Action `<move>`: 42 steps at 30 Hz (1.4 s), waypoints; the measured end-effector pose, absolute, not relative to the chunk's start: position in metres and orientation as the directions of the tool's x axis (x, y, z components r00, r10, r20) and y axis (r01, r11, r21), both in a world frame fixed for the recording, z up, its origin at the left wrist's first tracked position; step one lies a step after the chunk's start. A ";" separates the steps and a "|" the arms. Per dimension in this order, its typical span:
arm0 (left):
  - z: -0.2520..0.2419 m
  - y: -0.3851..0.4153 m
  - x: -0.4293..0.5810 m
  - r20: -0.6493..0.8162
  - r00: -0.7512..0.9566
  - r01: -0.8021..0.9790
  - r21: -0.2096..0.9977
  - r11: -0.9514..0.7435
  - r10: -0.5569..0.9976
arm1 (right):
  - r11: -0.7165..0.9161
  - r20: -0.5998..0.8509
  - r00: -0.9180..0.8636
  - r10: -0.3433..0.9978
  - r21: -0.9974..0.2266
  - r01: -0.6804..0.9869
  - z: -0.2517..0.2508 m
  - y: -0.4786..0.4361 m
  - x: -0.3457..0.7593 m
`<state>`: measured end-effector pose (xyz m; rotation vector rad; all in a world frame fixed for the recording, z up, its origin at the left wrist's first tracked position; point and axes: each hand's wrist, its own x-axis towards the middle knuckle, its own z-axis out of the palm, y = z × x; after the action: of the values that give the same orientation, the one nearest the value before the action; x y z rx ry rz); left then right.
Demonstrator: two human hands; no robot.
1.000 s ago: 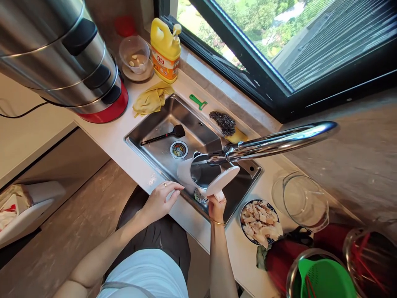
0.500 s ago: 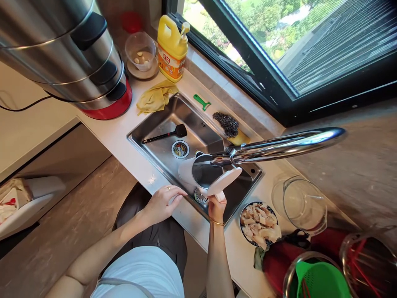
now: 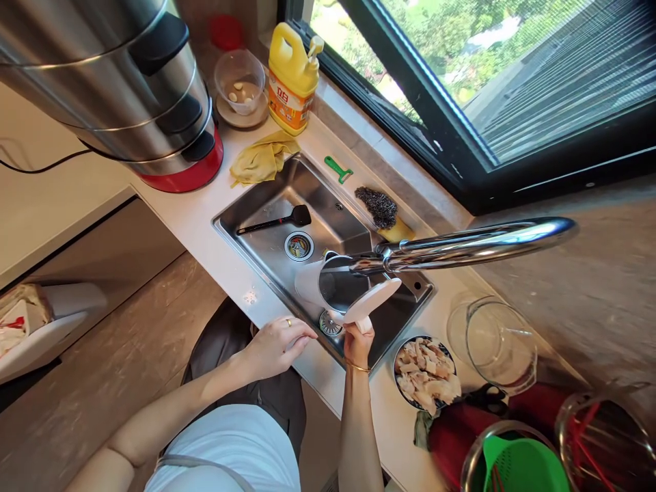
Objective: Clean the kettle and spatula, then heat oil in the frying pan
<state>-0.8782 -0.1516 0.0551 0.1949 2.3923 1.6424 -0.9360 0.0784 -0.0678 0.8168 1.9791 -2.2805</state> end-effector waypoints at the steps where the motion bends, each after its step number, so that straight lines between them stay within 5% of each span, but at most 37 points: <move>1: 0.055 -0.150 -0.878 -0.112 -0.963 -0.015 0.931 0.365 0.245 | -0.198 -0.389 -0.864 0.319 -0.919 0.340 -0.068 0.079 -0.936; 42: 0.048 -0.154 -0.881 -0.157 -0.975 -0.091 0.925 0.368 0.155 | -0.216 -0.411 -0.861 0.300 -0.908 0.358 -0.075 0.085 -0.933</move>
<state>-0.8812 -0.1545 0.0485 0.0581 2.4099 1.6519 -0.9333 0.0848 -0.0752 0.8160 1.9409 -2.2778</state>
